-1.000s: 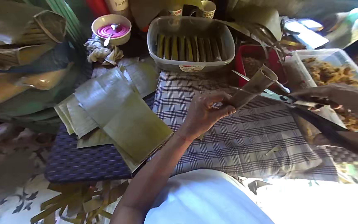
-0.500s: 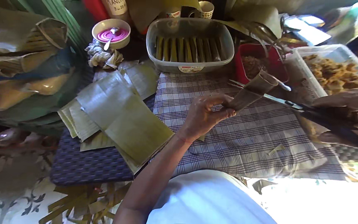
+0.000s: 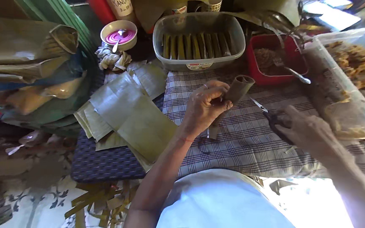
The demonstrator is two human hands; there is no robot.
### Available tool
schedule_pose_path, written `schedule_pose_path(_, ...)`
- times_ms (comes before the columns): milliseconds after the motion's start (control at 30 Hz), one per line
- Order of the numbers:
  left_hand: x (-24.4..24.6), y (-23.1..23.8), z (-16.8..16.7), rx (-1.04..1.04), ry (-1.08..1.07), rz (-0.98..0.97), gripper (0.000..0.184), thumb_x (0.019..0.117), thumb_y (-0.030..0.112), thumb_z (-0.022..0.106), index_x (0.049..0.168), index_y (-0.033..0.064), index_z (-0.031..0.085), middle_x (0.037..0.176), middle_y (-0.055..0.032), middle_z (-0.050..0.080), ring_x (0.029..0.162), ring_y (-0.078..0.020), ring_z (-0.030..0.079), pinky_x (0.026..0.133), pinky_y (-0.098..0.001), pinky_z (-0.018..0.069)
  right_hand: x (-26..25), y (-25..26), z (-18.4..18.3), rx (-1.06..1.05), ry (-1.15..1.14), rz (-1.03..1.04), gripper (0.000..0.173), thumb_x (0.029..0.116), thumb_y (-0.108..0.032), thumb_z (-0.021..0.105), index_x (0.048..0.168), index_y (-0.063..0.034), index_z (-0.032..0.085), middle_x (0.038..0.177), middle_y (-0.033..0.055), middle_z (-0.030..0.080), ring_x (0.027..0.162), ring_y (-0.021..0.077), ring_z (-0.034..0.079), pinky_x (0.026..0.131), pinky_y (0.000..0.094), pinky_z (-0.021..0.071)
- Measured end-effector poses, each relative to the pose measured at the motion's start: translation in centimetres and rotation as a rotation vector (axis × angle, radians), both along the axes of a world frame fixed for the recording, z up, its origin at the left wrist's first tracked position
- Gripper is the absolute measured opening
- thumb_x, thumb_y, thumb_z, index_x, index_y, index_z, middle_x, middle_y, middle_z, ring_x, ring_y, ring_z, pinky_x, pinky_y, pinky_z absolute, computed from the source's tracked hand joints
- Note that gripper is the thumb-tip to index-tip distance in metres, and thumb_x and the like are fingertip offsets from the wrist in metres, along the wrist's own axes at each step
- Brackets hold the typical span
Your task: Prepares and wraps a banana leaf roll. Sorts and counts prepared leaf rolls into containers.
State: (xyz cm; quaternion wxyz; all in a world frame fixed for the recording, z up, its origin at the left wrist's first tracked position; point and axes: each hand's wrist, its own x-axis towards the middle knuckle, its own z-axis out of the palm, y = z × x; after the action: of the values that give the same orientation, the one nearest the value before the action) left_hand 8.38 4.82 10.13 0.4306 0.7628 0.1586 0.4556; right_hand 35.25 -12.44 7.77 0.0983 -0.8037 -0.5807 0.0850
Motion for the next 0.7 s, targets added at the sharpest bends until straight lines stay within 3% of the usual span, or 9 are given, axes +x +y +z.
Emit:
schedule_pose_path(67,-0.1,0.1,-0.1,0.01,-0.007,0.025,0.009,0.0806,-0.007,0.077,0.082,-0.0048,0.069,0.106,-0.0138,0.066,0.083,-0.0062,0.066,0.072,-0.0174,0.0573,-0.2,-0.2,-2.8,-0.054,-0.116,-0.066,0.039,0.0905,-0.016,0.074,0.126,-0.0068,0.062,0.079,0.028,0.067,0.072,0.0556,0.066,0.059,0.0719,0.047)
schedule_pose_path(167,-0.2,0.1,0.0,0.036,0.004,0.08,0.008,0.0817,-0.006,0.076,0.083,-0.0051,0.069,0.107,-0.0145,0.066,0.084,-0.0071,0.067,0.072,-0.0176,0.0578,0.5,0.1,-3.0,-0.146,-0.098,-0.018,0.04,0.0928,-0.026,0.077,0.129,-0.0133,0.067,0.103,0.025,0.071,0.093,0.0523,0.067,0.073,0.0725,0.0507)
schedule_pose_path(233,-0.1,0.0,-0.1,0.048,0.007,0.105,0.007,0.0823,-0.007,0.075,0.083,-0.0049,0.069,0.106,-0.0142,0.066,0.086,-0.0073,0.067,0.072,-0.0173,0.0574,-0.6,1.0,-1.3,0.09,0.007,0.128,0.026,0.095,-0.019,0.073,0.116,-0.0045,0.074,0.107,0.0232,0.07,0.098,0.0462,0.068,0.08,0.0678,0.0533)
schedule_pose_path(300,0.0,-0.1,-0.1,0.064,0.019,0.124,0.006,0.0835,-0.006,0.075,0.085,-0.0047,0.069,0.105,-0.0136,0.066,0.085,-0.0069,0.067,0.072,-0.0172,0.0578,-3.9,3.0,0.4,0.43,0.236,0.192,0.025,0.096,-0.018,0.065,0.114,-0.0042,0.075,0.111,0.0126,0.072,0.101,0.0237,0.069,0.09,0.0423,0.0567)
schedule_pose_path(367,0.1,-0.3,-0.1,0.069,0.024,0.123,0.006,0.0838,-0.007,0.074,0.086,-0.0053,0.068,0.104,-0.0137,0.066,0.084,-0.0071,0.067,0.071,-0.0175,0.058,-8.2,5.1,1.7,0.685,0.579,0.212,0.024,0.095,-0.012,0.068,0.116,-0.0011,0.073,0.113,0.0053,0.071,0.101,0.0076,0.068,0.091,0.0231,0.0572)
schedule_pose_path(500,-0.1,-0.1,-0.2,0.091,0.04,0.136,0.006,0.084,-0.007,0.073,0.088,-0.0061,0.068,0.106,-0.0141,0.067,0.088,-0.0073,0.068,0.075,-0.018,0.0584,-13.1,8.3,1.4,0.945,0.837,0.246,0.021,0.0894,0.002,0.072,0.11,0.0026,0.072,0.11,0.0046,0.068,0.103,0.0069,0.068,0.092,0.021,0.0581)
schedule_pose_path(633,-1.0,0.2,-0.4,-0.003,0.033,0.095,0.01,0.086,-0.007,0.072,0.096,-0.0058,0.068,0.112,-0.0138,0.066,0.089,-0.0076,0.069,0.076,-0.0189,0.059,-13.4,9.1,1.2,0.942,0.839,0.267,0.017,0.0909,0.001,0.071,0.108,0.0039,0.072,0.11,0.0066,0.068,0.103,0.0084,0.067,0.093,0.0223,0.0573)
schedule_pose_path(700,-1.2,0.2,-0.8,-0.118,0.012,0.06,0.016,0.0868,-0.006,0.071,0.101,-0.0012,0.067,0.11,-0.0094,0.066,0.083,-0.0073,0.067,0.071,-0.0194,0.0588,-13.0,9.1,1.2,0.916,0.851,0.295,0.018,0.0908,0.002,0.07,0.108,0.0033,0.071,0.11,0.0059,0.067,0.102,0.0084,0.067,0.092,0.0227,0.0576)
